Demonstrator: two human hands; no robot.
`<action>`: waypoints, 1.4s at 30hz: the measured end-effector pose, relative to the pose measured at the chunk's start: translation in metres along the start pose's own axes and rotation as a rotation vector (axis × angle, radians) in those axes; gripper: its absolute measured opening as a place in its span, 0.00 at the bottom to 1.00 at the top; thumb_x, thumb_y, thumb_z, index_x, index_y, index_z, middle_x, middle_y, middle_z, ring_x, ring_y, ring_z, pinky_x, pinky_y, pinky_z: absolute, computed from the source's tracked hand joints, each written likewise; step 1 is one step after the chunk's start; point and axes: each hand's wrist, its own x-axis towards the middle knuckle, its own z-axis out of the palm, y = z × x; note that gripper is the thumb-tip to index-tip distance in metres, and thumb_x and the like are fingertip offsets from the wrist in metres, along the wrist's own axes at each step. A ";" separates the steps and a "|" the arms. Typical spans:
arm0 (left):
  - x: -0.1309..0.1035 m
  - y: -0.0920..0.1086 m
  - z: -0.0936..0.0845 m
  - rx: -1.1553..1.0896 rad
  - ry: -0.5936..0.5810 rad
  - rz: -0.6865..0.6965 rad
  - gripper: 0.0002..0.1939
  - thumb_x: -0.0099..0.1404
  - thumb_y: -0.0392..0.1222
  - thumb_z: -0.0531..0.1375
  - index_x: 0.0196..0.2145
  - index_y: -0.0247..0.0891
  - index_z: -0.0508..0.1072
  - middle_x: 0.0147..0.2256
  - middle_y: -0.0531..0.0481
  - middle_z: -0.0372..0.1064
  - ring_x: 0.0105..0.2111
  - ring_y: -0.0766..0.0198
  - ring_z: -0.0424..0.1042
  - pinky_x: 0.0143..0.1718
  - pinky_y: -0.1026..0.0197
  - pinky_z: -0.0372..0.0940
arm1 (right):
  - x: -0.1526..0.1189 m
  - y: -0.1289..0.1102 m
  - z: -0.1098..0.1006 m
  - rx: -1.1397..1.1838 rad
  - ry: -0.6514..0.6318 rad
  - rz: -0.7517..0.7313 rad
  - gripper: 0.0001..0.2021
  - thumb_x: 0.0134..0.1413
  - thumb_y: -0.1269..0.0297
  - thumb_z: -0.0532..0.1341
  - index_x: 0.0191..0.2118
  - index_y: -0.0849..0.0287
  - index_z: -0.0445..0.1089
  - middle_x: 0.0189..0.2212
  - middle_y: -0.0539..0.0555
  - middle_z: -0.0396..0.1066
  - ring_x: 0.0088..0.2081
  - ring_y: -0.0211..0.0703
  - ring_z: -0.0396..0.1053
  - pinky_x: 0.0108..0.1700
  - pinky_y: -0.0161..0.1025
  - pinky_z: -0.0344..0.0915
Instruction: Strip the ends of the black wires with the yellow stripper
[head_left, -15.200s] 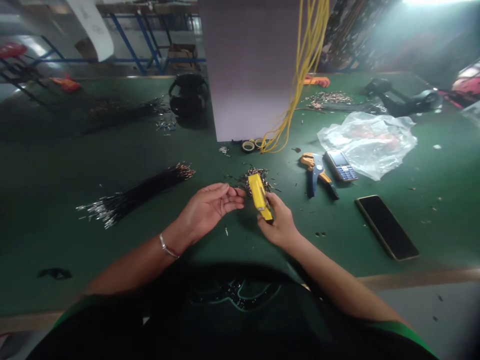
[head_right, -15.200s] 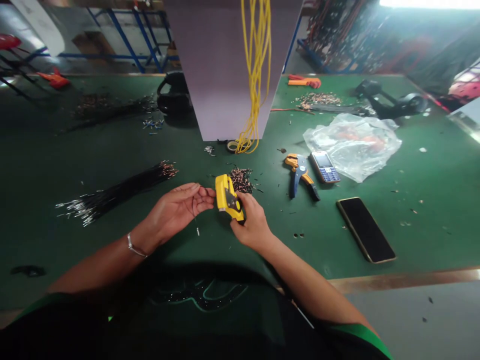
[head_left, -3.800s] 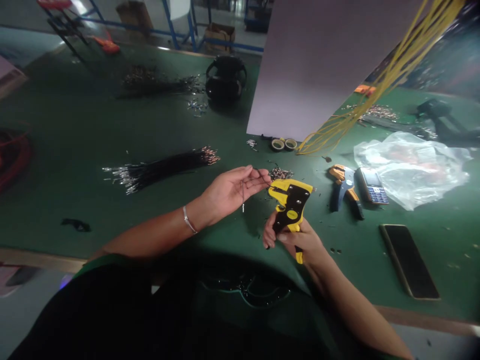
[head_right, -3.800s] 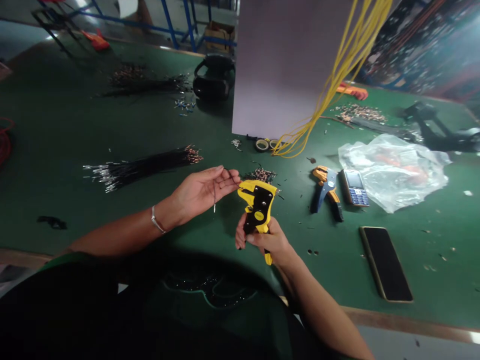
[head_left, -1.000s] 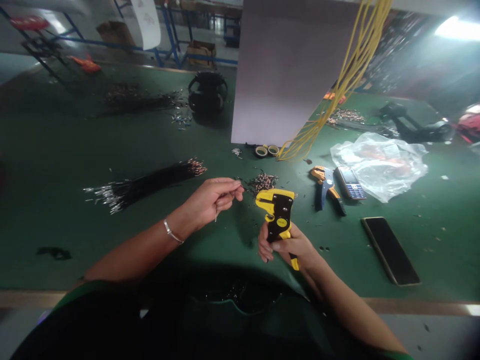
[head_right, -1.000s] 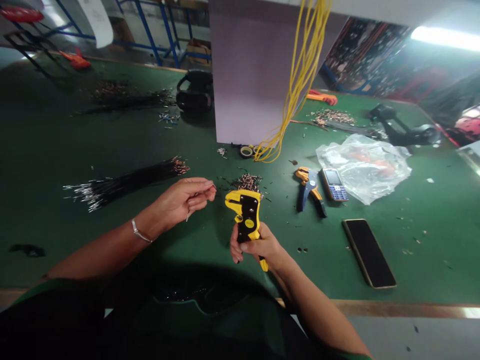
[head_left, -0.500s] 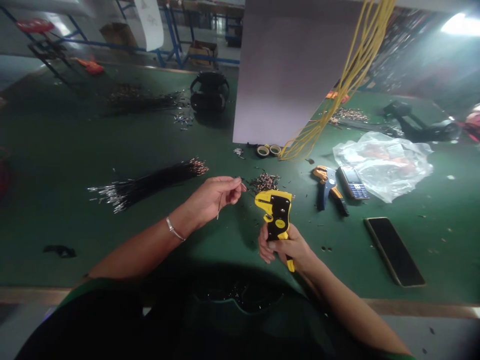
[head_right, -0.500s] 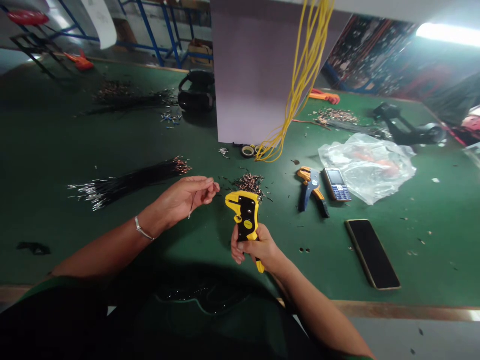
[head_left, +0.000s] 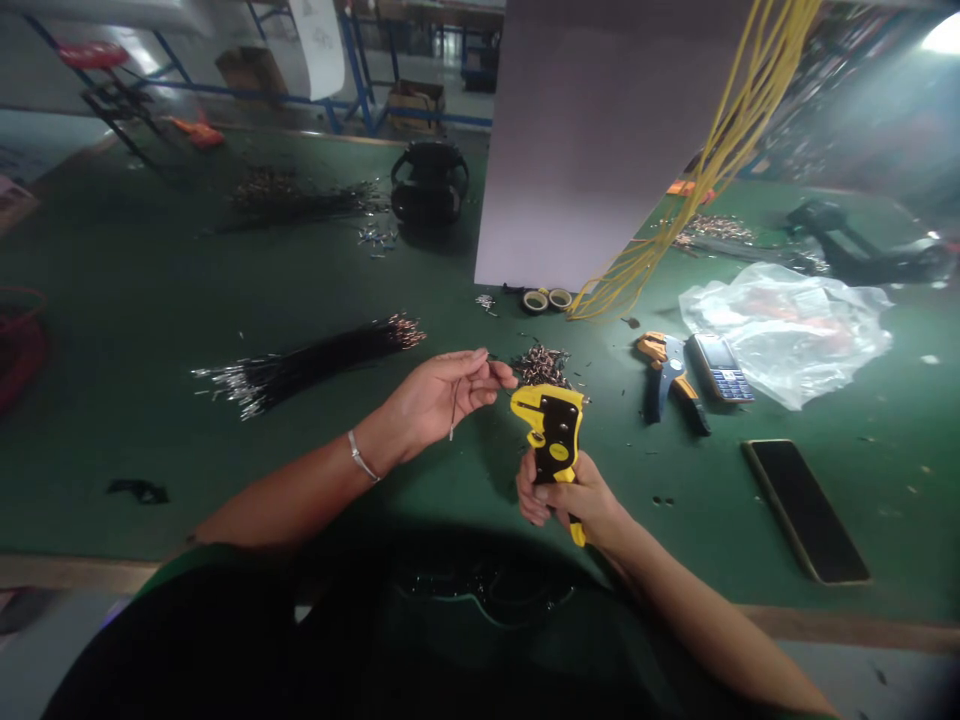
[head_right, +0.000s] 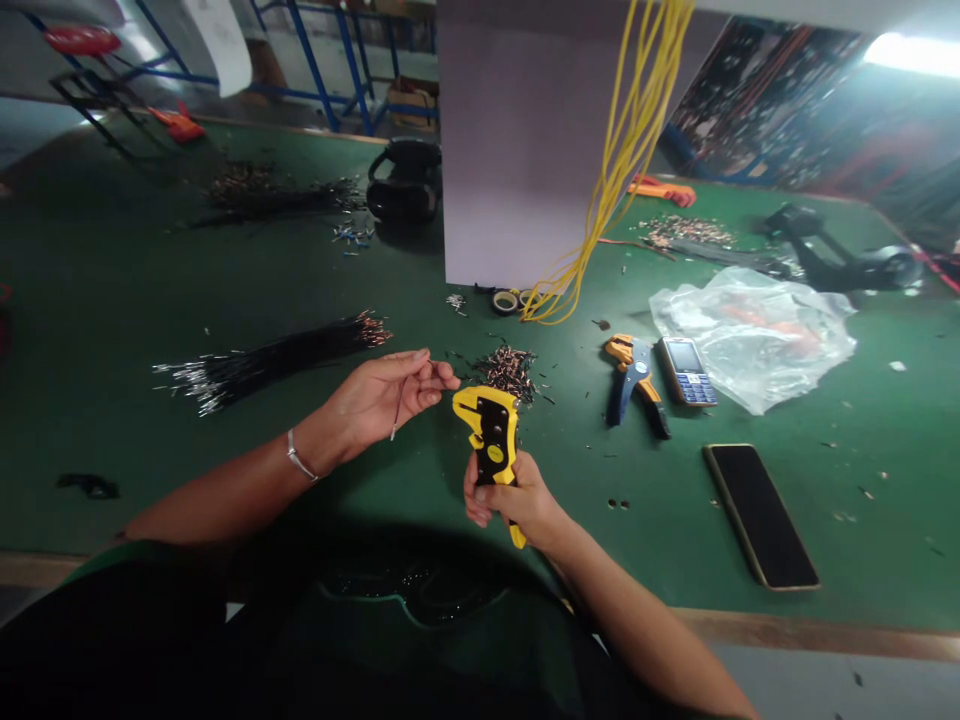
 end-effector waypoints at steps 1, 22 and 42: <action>0.000 -0.001 0.000 -0.010 0.000 -0.004 0.10 0.62 0.38 0.63 0.25 0.30 0.74 0.33 0.43 0.75 0.37 0.63 0.76 0.33 0.68 0.67 | 0.000 0.000 0.001 -0.001 -0.004 0.004 0.09 0.44 0.70 0.69 0.31 0.62 0.68 0.20 0.47 0.66 0.19 0.33 0.60 0.21 0.35 0.59; -0.001 0.000 0.007 0.015 -0.064 -0.109 0.21 0.70 0.40 0.52 0.19 0.32 0.67 0.17 0.52 0.56 0.16 0.74 0.56 0.16 0.70 0.51 | 0.000 0.007 0.003 -0.006 -0.026 0.027 0.08 0.45 0.71 0.68 0.31 0.62 0.68 0.22 0.47 0.65 0.19 0.32 0.60 0.22 0.35 0.58; 0.001 -0.002 0.003 0.062 -0.017 -0.070 0.19 0.67 0.39 0.56 0.19 0.32 0.64 0.19 0.52 0.57 0.15 0.76 0.53 0.13 0.71 0.46 | 0.003 0.008 0.005 -0.007 -0.036 0.045 0.08 0.43 0.72 0.67 0.31 0.62 0.67 0.21 0.47 0.65 0.19 0.33 0.60 0.22 0.35 0.58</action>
